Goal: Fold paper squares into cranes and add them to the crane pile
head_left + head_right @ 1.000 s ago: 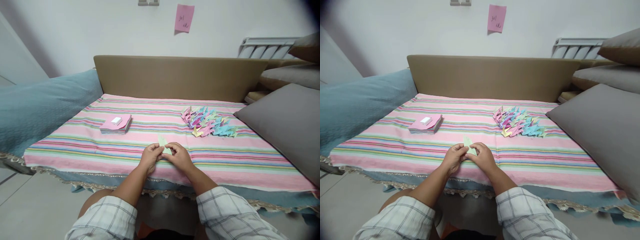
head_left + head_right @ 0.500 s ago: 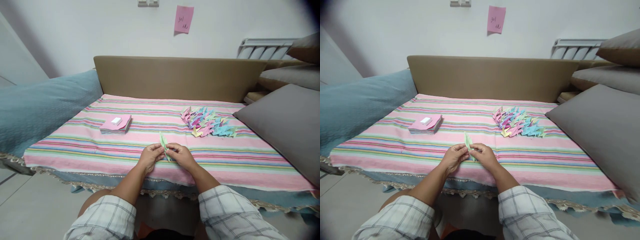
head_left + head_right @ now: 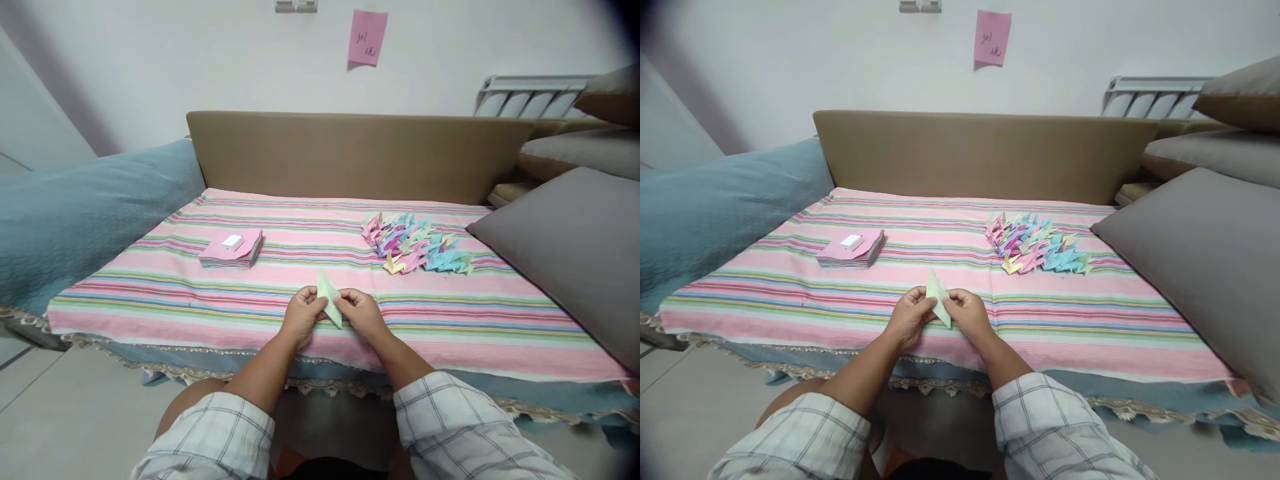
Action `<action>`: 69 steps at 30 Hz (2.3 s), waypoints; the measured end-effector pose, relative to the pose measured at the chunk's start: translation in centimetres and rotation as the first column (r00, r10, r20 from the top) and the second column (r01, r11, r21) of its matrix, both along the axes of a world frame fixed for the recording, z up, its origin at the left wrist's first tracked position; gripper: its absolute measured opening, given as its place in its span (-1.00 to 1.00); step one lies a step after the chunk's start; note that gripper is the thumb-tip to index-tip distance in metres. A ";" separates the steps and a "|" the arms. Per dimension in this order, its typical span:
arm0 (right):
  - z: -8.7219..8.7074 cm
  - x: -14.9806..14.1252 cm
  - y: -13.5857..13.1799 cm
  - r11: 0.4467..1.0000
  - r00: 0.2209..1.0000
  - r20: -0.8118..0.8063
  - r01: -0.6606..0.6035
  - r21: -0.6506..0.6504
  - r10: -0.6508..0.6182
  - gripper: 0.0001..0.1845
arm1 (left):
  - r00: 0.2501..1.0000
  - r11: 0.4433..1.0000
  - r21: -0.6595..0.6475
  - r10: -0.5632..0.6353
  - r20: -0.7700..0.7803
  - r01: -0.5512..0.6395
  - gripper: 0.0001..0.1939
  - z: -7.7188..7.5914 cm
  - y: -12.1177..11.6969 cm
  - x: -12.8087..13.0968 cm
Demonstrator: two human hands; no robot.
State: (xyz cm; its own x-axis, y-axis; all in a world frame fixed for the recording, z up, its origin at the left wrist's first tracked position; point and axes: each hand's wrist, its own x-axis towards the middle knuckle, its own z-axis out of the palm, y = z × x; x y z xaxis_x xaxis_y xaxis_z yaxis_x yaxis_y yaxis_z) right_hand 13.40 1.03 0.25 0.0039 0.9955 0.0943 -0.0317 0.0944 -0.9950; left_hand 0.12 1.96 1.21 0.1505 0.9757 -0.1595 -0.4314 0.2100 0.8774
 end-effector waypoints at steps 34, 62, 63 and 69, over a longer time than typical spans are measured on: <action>0.0 0.2 0.0 0.994 0.961 -0.266 -0.089 -0.062 0.070 -0.70 | 0.918 0.952 0.014 -0.293 -0.266 0.307 -0.68 0.4 -0.4 -0.9; 0.4 0.3 -0.4 0.967 0.969 -0.190 -0.192 -0.166 0.160 -0.54 | 0.989 0.991 -0.036 -0.135 -0.055 0.133 -0.61 0.1 0.4 -1.2; 0.4 0.3 -0.4 0.972 0.974 -0.164 -0.179 -0.155 0.153 -0.55 | 0.988 0.990 -0.028 -0.138 -0.069 0.136 -0.61 0.0 0.4 -1.2; 0.1 0.3 -0.3 0.990 0.990 -0.040 -0.135 -0.044 0.134 -0.63 | 0.984 0.991 0.035 -0.127 -0.128 0.132 -0.66 0.1 0.5 -1.1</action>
State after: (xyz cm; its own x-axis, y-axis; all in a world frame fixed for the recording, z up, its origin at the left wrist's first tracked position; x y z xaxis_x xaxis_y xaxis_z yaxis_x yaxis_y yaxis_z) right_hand 13.69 0.69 0.32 -0.1278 0.9906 0.0498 -0.0778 0.0400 -0.9962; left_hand -1.03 2.41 1.31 0.2576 0.9555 -0.1434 -0.2888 0.2178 0.9323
